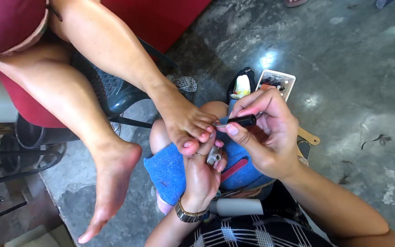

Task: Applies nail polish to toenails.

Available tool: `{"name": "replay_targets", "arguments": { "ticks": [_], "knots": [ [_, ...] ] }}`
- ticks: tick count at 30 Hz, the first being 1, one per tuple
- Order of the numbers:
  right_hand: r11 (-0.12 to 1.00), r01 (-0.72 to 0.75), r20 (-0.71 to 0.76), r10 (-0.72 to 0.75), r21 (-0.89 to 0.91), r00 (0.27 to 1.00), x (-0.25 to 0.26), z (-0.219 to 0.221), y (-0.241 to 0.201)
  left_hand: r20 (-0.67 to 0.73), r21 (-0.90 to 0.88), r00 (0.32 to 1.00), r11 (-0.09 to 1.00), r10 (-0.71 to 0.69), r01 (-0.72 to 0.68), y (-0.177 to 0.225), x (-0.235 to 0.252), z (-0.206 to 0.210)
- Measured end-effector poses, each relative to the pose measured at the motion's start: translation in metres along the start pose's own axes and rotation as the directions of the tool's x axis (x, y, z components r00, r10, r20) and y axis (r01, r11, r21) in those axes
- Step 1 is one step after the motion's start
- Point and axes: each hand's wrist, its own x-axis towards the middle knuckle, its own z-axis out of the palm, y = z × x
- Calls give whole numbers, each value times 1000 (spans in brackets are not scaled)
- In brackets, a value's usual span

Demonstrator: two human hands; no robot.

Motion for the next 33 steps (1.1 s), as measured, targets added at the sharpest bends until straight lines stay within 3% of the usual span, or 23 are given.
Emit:
{"name": "replay_targets", "arguments": {
  "ticks": [33],
  "knots": [
    [997,-4,-49,8,73,999,1,2,2,14,1,1000,1000,-5,5,2,1,2]
  ]
}}
